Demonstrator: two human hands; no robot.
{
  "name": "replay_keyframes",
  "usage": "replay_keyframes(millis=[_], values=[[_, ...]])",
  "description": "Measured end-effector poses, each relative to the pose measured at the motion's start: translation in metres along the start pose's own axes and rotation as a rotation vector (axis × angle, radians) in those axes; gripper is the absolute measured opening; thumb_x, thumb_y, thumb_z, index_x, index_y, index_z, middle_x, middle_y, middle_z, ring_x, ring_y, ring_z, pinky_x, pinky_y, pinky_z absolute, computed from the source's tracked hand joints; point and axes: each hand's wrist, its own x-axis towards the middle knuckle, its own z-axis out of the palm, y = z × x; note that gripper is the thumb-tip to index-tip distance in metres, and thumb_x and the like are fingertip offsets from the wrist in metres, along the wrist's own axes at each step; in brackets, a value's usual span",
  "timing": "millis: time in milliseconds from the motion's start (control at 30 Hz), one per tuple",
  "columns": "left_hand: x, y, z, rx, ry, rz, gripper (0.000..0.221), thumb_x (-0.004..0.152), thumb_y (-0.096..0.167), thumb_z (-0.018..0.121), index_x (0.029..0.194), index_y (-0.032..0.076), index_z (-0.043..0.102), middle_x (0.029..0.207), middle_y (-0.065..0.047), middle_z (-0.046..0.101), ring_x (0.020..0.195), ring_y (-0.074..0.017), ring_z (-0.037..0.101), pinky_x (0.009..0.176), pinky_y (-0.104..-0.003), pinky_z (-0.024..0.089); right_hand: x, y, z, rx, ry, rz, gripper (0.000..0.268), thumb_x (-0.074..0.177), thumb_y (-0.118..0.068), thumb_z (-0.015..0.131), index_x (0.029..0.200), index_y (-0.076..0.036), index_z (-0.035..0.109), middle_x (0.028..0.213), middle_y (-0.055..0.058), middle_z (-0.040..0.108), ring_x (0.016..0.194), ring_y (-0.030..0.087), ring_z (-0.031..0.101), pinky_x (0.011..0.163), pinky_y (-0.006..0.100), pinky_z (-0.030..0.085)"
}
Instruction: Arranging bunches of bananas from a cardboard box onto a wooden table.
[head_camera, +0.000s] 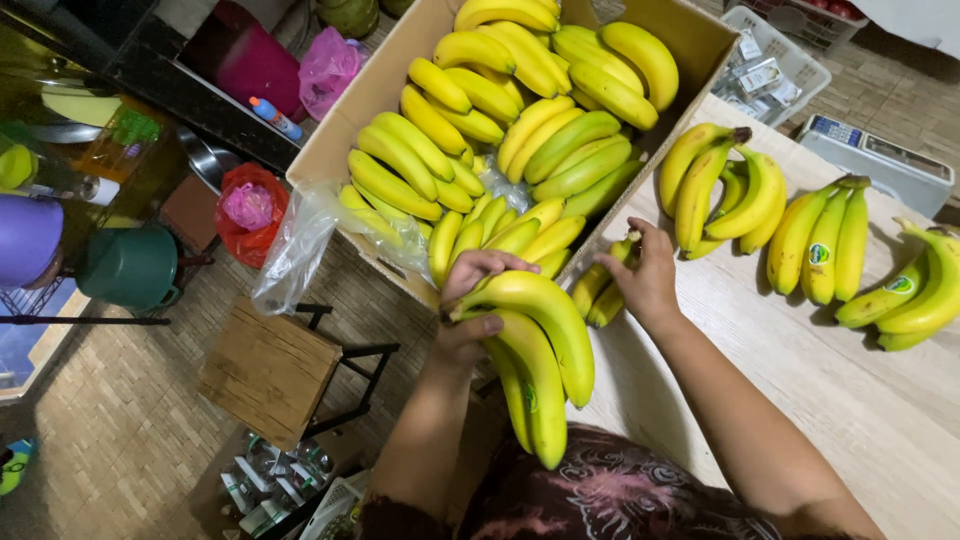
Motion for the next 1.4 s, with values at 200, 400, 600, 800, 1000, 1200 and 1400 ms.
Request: replay_keyframes(millis=[200,400,600,800,1000,1200,1400], values=[[0.031,-0.026,0.04,-0.26,-0.255,-0.162,0.068,0.063,0.016,0.088,0.117,0.009,0.048,0.15,-0.02,0.044,0.152,-0.0418,0.029,0.122,-0.065,0.019,-0.031,-0.076,-0.082,0.464,-0.116,0.216,0.067,0.099,-0.02,0.062,0.159,-0.011,0.036,0.143,0.017,0.049,0.141,0.03,0.044,0.118,0.046,0.035],[0.044,-0.063,0.118,-0.135,-0.314,-0.332,0.076,0.067,0.018,0.085,0.132,0.014,0.045,0.172,-0.009,0.017,0.16,-0.0236,-0.003,0.127,-0.045,-0.006,-0.097,-0.107,-0.115,1.082,-0.283,0.292,0.112,0.07,-0.029,0.088,0.164,-0.014,0.028,0.141,0.016,0.062,0.119,0.023,0.064,0.092,0.044,0.058],[-0.005,-0.101,0.16,0.648,-0.114,-0.559,0.038,0.1,0.035,0.068,0.122,0.004,0.066,0.119,-0.02,0.071,0.121,-0.0291,0.065,0.099,-0.043,0.055,-0.13,-0.067,-0.173,0.982,0.158,0.369,0.091,0.074,-0.022,0.077,0.156,-0.005,0.044,0.134,0.014,0.066,0.114,0.022,0.065,0.096,0.041,0.055],[-0.039,-0.114,0.161,0.977,-0.541,-0.618,0.031,0.101,0.034,0.046,0.11,0.005,0.053,0.098,-0.018,0.065,0.095,-0.0368,0.065,0.087,-0.047,0.048,-0.176,-0.077,-0.239,0.618,-0.154,0.58,0.079,0.075,-0.015,0.079,0.15,-0.013,0.053,0.138,0.005,0.068,0.104,0.018,0.071,0.093,0.03,0.055],[-0.043,-0.09,0.152,0.962,-0.915,-0.559,0.034,0.099,0.037,0.048,0.105,0.005,0.058,0.097,-0.012,0.064,0.093,-0.0321,0.064,0.084,-0.044,0.047,-0.191,-0.077,-0.281,0.143,-0.398,0.096,0.078,0.077,-0.03,0.086,0.146,-0.014,0.054,0.137,0.008,0.065,0.126,0.021,0.064,0.109,0.036,0.044],[-0.027,-0.023,0.082,1.289,-0.551,-0.737,0.036,0.103,0.046,0.042,0.092,0.014,0.055,0.087,-0.005,0.061,0.081,-0.0228,0.058,0.076,-0.038,0.044,-0.182,-0.049,-0.349,0.058,-0.094,0.641,0.074,0.073,-0.007,0.079,0.144,-0.017,0.062,0.133,0.003,0.071,0.101,0.018,0.065,0.089,0.031,0.049],[-0.051,-0.051,0.046,1.147,-0.232,-0.411,0.032,0.107,0.04,0.044,0.094,0.014,0.058,0.084,-0.01,0.063,0.086,-0.0311,0.068,0.084,-0.041,0.054,-0.156,0.096,-0.21,0.853,0.324,0.82,0.039,0.089,-0.017,0.077,0.125,-0.009,0.064,0.095,0.014,0.069,0.074,0.029,0.07,0.072,0.049,0.059]])
